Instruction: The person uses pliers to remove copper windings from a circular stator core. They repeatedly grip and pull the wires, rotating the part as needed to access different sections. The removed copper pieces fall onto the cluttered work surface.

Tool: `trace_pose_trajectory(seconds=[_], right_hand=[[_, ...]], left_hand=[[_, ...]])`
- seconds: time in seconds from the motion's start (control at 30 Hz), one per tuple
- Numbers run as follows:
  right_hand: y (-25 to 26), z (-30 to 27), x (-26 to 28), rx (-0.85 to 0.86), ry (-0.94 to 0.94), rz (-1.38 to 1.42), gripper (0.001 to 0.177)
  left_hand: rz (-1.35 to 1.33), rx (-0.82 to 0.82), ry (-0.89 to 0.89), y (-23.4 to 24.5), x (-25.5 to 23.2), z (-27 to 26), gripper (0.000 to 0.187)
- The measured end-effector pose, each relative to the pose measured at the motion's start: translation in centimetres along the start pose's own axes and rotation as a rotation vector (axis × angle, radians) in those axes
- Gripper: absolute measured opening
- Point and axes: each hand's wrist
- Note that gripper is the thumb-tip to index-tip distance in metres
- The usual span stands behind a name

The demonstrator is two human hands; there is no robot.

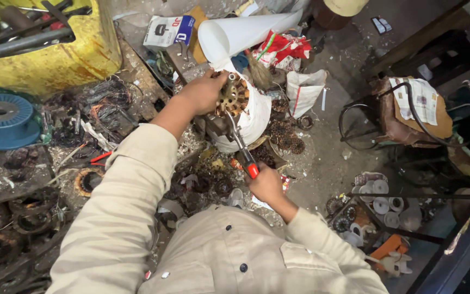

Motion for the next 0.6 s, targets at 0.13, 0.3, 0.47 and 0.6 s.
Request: trace_pose_trajectory(seconds=[0.13, 0.3, 0.47, 0.6], right_hand=[[1.7, -2.0, -0.7, 0.204, 0.238, 0.419, 0.028], [5.9, -4.2, -3.1, 0.491, 0.425, 0.615, 0.054], [8.0, -2.9, -1.7, 0.619, 0.235, 0.945, 0.080], [8.6, -1.8, -0.2, 0.841, 0.105, 1.235, 0.090]], left_hand=[[-0.037, 0.012, -0.032, -0.1, 0.6, 0.3, 0.092], [-0.061, 0.048, 0.010, -0.5, 0.6, 1.0, 0.090], [-0.043, 0.004, -0.042, -0.1, 0.5, 0.8, 0.089], [-0.021, 0.032, -0.009, -0.4, 0.2, 0.6, 0.088]])
Point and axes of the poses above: each hand's wrist, its own z-axis towards the middle knuckle, its own y-axis out of the back of the hand, x = y × z, and after that the axes turned 1 degree about -z, right-handed
